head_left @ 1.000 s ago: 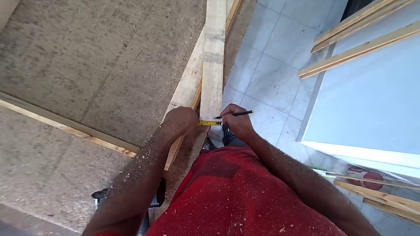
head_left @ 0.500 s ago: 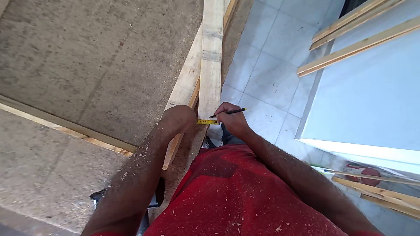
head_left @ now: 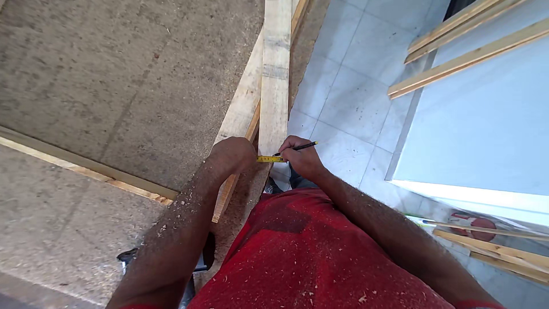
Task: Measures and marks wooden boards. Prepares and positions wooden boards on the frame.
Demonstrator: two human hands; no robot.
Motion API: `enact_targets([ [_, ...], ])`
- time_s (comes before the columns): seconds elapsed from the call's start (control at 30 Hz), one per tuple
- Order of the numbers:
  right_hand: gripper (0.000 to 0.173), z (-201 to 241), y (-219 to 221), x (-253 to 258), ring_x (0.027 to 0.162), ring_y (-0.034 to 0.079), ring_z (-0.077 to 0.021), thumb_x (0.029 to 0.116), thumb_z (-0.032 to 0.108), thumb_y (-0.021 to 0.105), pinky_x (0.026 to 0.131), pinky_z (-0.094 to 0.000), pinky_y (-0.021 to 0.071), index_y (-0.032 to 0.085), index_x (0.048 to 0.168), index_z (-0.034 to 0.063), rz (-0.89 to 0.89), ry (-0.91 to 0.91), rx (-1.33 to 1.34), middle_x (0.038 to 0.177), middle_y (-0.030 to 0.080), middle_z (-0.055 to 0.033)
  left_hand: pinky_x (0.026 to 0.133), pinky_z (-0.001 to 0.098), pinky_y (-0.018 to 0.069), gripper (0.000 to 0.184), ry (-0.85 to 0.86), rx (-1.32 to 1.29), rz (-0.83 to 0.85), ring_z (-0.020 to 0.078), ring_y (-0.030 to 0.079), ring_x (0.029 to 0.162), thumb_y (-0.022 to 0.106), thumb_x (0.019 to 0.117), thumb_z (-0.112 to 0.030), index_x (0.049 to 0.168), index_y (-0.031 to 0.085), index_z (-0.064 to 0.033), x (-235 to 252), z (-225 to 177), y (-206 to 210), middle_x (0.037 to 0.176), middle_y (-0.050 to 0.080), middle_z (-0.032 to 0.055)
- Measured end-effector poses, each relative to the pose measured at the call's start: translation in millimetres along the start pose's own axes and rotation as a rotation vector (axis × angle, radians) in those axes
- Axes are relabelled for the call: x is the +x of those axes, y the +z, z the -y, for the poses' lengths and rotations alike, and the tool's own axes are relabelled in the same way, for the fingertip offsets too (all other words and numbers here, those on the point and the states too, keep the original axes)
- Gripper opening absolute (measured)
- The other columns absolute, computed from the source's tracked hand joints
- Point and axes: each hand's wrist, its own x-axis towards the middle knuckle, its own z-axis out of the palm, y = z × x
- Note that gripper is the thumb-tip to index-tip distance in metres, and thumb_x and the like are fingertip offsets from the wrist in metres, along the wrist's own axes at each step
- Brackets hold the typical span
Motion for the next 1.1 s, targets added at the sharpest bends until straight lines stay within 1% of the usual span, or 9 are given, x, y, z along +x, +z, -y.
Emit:
enact_targets([
  [0.07,0.017,0.0,-0.1,0.2,0.059,0.056,-0.0102,0.0926,0.009,0.055,0.054,-0.0297,0.0451,0.069,0.082,0.0093,0.002,0.0,-0.013,0.066,0.062,0.0008,0.078,0.0633,0.0541,0.028,-0.001,-0.003,0.002,0.0326,0.07,0.096,0.056,0.1,-0.042,0.107,0.077,-0.0234,0.0,0.2,0.0,0.099,0.073,0.0097],
  [0.17,0.016,-0.4,1.2,-0.6,0.057,0.056,-0.0101,0.0928,0.009,0.057,0.053,-0.0298,0.0451,0.069,0.083,0.0091,-0.025,-0.011,0.002,0.066,0.061,0.0009,0.076,0.0639,0.0539,0.027,0.011,-0.005,-0.006,0.0334,0.07,0.093,0.057,0.0998,-0.041,0.102,0.076,-0.0209,1.1,1.6,0.8,0.096,0.072,0.0104],
  [0.33,0.017,-0.2,0.9,-0.3,0.059,0.056,-0.0097,0.0927,0.01,0.056,0.055,-0.0301,0.0452,0.068,0.081,0.0101,-0.012,-0.014,-0.026,0.067,0.062,0.0012,0.076,0.0634,0.0538,0.028,0.0,-0.004,-0.003,0.0329,0.07,0.094,0.057,0.1004,-0.041,0.104,0.076,-0.0216,-1.1,0.2,-0.5,0.096,0.073,0.0102],
  [0.47,0.017,-1.6,3.3,-0.7,0.057,0.055,-0.0098,0.0928,0.01,0.056,0.052,-0.0295,0.0438,0.069,0.083,0.0098,-0.044,-0.016,-0.012,0.065,0.06,0.0015,0.076,0.0634,0.0536,0.027,0.001,-0.012,0.003,0.0331,0.07,0.093,0.057,0.1001,-0.04,0.104,0.077,-0.0217,-1.3,-0.2,-1.7,0.096,0.073,0.0107],
  [0.6,0.017,-0.6,1.1,0.8,0.058,0.056,-0.0104,0.0928,0.011,0.056,0.054,-0.0314,0.0451,0.067,0.081,0.0107,-0.006,-0.009,-0.035,0.065,0.061,0.0014,0.075,0.0631,0.054,0.028,-0.001,-0.005,0.0,0.0319,0.07,0.092,0.056,0.1001,-0.042,0.103,0.077,-0.0233,-0.2,1.0,-0.2,0.095,0.073,0.0091],
  [0.7,0.016,-1.3,3.3,0.0,0.056,0.054,-0.0101,0.0929,0.01,0.056,0.052,-0.03,0.0438,0.068,0.082,0.0099,-0.041,-0.005,-0.006,0.064,0.06,0.0013,0.076,0.0636,0.0538,0.028,-0.001,-0.01,0.0,0.0325,0.07,0.093,0.057,0.0999,-0.042,0.103,0.076,-0.0223,0.6,1.0,-0.6,0.096,0.073,0.0097],
  [0.83,0.017,0.0,1.4,1.1,0.057,0.055,-0.0097,0.0934,0.011,0.056,0.053,-0.0298,0.0444,0.068,0.082,0.0104,-0.006,0.009,-0.028,0.065,0.06,0.0018,0.076,0.0634,0.0536,0.028,-0.003,-0.01,0.003,0.0317,0.07,0.093,0.056,0.1004,-0.042,0.104,0.077,-0.0232,-1.1,0.4,-0.6,0.096,0.073,0.0093],
  [0.97,0.016,-0.2,2.9,0.5,0.056,0.054,-0.0095,0.0938,0.011,0.056,0.051,-0.0287,0.043,0.068,0.083,0.0103,-0.042,0.001,-0.006,0.064,0.06,0.0016,0.076,0.0622,0.0542,0.028,-0.003,0.004,0.003,0.0309,0.07,0.094,0.056,0.1006,-0.043,0.104,0.077,-0.025,1.1,0.3,-0.6,0.096,0.073,0.0079],
  [1.1,0.017,-0.3,-1.2,3.4,0.058,0.056,-0.0103,0.0929,0.013,0.057,0.053,-0.0321,0.0453,0.069,0.081,0.0119,0.038,0.027,-0.056,0.065,0.061,0.0017,0.076,0.0621,0.054,0.028,-0.002,0.017,0.002,0.0301,0.07,0.094,0.054,0.1009,-0.043,0.103,0.077,-0.026,-0.7,0.5,-0.1,0.096,0.073,0.0067],
])
